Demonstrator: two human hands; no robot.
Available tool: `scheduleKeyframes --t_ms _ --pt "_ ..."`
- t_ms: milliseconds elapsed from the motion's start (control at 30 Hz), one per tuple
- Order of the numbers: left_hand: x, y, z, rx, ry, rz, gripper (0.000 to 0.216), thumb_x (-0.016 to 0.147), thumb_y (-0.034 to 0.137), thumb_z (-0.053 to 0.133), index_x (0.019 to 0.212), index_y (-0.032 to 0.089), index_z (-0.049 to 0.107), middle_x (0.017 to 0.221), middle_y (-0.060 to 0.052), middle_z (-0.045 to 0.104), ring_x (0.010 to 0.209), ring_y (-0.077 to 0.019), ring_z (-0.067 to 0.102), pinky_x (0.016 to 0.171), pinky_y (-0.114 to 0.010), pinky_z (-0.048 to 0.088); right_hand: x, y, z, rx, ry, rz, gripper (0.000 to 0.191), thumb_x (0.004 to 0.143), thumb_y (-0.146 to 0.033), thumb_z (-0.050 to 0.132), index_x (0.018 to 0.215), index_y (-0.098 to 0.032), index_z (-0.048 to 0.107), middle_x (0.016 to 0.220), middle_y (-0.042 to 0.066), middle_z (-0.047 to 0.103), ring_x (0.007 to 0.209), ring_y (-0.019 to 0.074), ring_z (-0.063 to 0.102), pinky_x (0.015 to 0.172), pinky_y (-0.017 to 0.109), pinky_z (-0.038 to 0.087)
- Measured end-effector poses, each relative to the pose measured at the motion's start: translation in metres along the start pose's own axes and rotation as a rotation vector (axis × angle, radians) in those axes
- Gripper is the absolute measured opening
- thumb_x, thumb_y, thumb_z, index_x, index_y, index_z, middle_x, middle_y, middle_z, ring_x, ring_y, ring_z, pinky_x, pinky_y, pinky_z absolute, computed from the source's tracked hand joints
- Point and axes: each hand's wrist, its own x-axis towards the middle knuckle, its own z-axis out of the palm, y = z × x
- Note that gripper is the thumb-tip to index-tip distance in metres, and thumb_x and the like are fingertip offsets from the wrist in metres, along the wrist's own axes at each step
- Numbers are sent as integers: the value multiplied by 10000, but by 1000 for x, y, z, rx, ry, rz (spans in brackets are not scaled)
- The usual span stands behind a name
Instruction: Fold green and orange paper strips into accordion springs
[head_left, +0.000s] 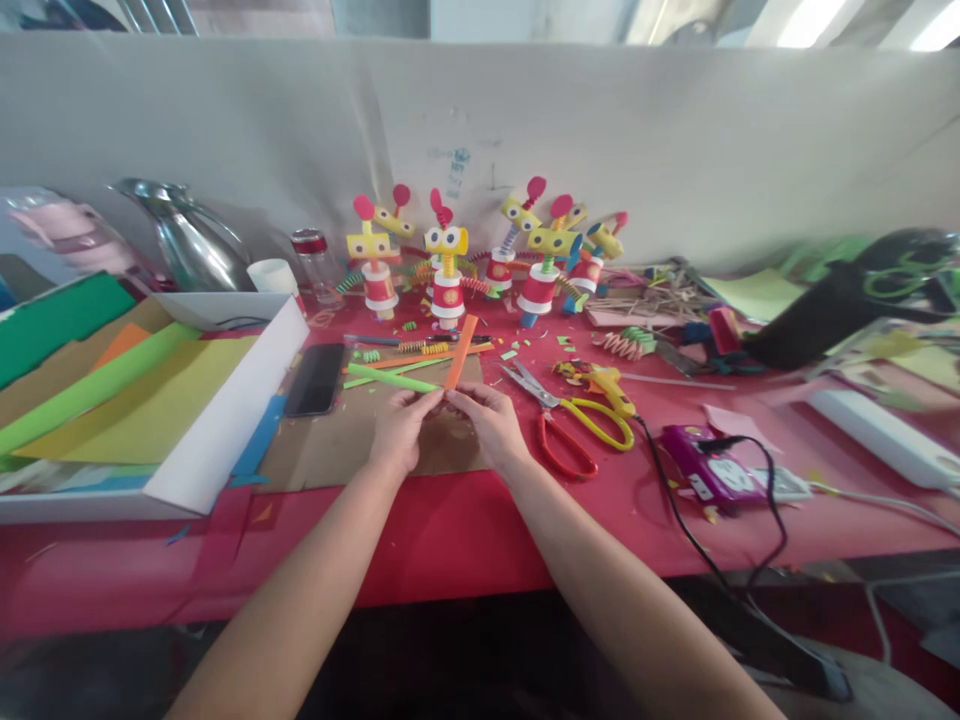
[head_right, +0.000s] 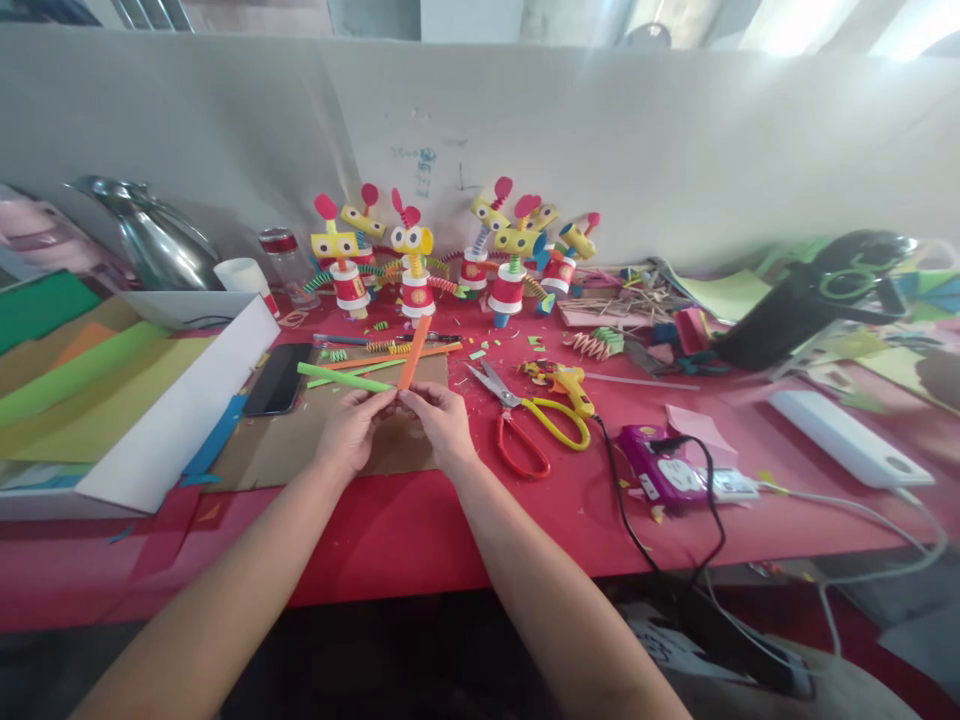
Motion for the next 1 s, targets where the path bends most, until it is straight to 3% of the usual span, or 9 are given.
scheduleKeyframes --t_ms 233,367,667,1000 --pt "-1 -4 1 8 -19 58 203 523 233 809 685 144 725 616 -14 685 595 -125 604 679 -277 458 1 3 3 29 43 -41 201 645 -338 733 767 -179 716 661 5 675 601 116 581 592 241 444" --pt "-2 2 -2 33 -111 12 205 487 212 823 651 147 720 623 -20 689 626 -143 619 670 -275 462 1 -1 1 84 68 2 171 617 -303 742 727 -175 716 603 -10 653 540 94 545 562 233 420" --pt "0 5 -6 -22 -132 -82 202 496 180 820 664 142 715 641 -41 696 692 -179 656 688 -298 486 0 -5 2 60 69 49 186 584 -318 753 690 -171 712 546 -21 618 501 81 522 538 228 406" --pt "4 2 -9 -56 -100 -126 265 457 125 832 691 134 707 674 -28 702 637 -127 635 660 -247 488 1 -2 0 63 30 3 170 615 -299 739 716 -163 739 576 -4 647 514 79 513 536 224 389"
